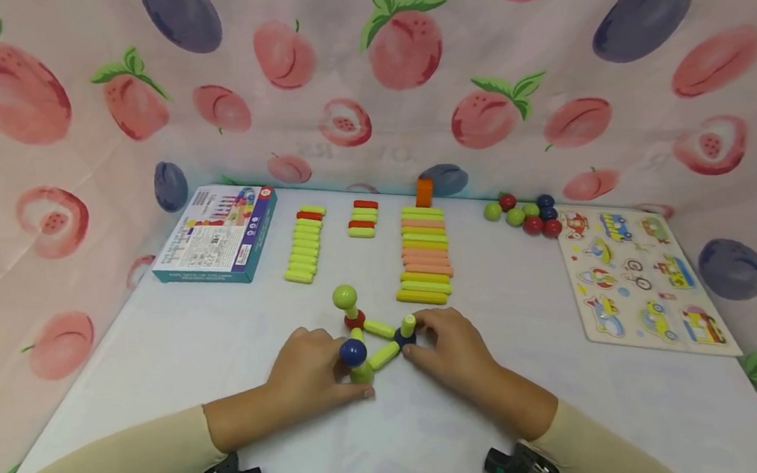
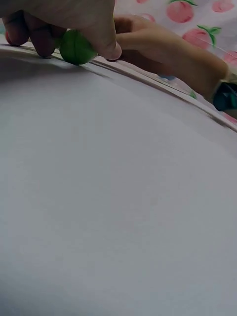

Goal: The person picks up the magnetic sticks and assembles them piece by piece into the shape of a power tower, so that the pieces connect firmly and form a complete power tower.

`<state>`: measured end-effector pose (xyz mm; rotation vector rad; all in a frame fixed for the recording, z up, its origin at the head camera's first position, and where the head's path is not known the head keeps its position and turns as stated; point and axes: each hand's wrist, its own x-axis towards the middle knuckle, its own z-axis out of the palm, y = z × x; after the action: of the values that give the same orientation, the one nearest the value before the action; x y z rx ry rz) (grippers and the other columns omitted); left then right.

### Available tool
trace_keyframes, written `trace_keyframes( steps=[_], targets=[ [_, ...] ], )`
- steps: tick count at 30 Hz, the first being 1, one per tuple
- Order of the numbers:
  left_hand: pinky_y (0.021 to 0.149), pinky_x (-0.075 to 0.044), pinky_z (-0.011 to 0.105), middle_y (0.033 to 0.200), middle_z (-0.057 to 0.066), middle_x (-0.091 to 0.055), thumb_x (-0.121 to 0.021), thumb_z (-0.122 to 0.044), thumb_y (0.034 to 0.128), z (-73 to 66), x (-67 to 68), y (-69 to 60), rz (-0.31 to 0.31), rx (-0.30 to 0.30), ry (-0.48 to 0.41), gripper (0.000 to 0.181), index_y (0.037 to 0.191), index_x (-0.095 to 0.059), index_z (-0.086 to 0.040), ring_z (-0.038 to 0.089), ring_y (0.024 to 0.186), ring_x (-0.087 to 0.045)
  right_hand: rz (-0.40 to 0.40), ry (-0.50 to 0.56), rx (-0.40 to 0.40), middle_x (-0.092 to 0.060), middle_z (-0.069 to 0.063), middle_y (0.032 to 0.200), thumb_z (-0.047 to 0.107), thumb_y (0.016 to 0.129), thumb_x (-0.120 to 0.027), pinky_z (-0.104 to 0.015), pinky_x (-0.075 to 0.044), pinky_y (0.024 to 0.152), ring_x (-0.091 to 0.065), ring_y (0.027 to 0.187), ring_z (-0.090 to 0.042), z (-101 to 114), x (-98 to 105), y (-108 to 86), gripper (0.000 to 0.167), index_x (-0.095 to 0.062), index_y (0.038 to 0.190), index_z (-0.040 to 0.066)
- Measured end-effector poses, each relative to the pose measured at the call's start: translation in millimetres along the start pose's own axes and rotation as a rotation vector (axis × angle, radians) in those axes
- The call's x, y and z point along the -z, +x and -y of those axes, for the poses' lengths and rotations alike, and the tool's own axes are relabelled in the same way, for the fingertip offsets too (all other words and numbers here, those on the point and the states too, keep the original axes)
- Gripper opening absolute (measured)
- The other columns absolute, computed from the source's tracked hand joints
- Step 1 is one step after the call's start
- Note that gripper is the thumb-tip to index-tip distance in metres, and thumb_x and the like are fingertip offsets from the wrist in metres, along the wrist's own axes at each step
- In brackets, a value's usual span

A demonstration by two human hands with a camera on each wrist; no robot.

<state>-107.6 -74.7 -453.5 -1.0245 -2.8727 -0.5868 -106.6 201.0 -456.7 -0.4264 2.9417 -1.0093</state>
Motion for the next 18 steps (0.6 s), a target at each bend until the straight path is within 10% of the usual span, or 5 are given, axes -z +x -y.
trace_keyframes(
  steps=[10,18],
  targets=[
    [0.101,-0.051,0.038,0.139,-0.008,-0.068,-0.072,-0.063,0.0957,-20.4,-0.9,-10.3,0.251,-0.239,-0.158,0.069,0.147,-0.064,-0.017,0.010,0.128,-0.060,0.140,0.169,0.001,-0.075,0.004,0.121,0.011,0.096,-0.079,-0.046,-0.056,0.098,-0.068,0.109,-0.020,-14.7,15.1,27.5,0.038,-0.075,0.133,0.018],
    [0.101,-0.051,0.032,0.134,-0.006,-0.066,-0.063,-0.062,0.1019,-38.3,15.5,-10.5,0.437,-0.322,-0.138,0.074,0.158,-0.053,-0.014,0.006,0.121,-0.060,0.189,0.194,-0.061,-0.073,0.006,0.107,0.015,0.097,-0.078,-0.039,-0.056,0.086,-0.063,0.095,-0.019,-16.2,20.3,32.1,0.035,-0.076,0.131,0.021]
  ],
)
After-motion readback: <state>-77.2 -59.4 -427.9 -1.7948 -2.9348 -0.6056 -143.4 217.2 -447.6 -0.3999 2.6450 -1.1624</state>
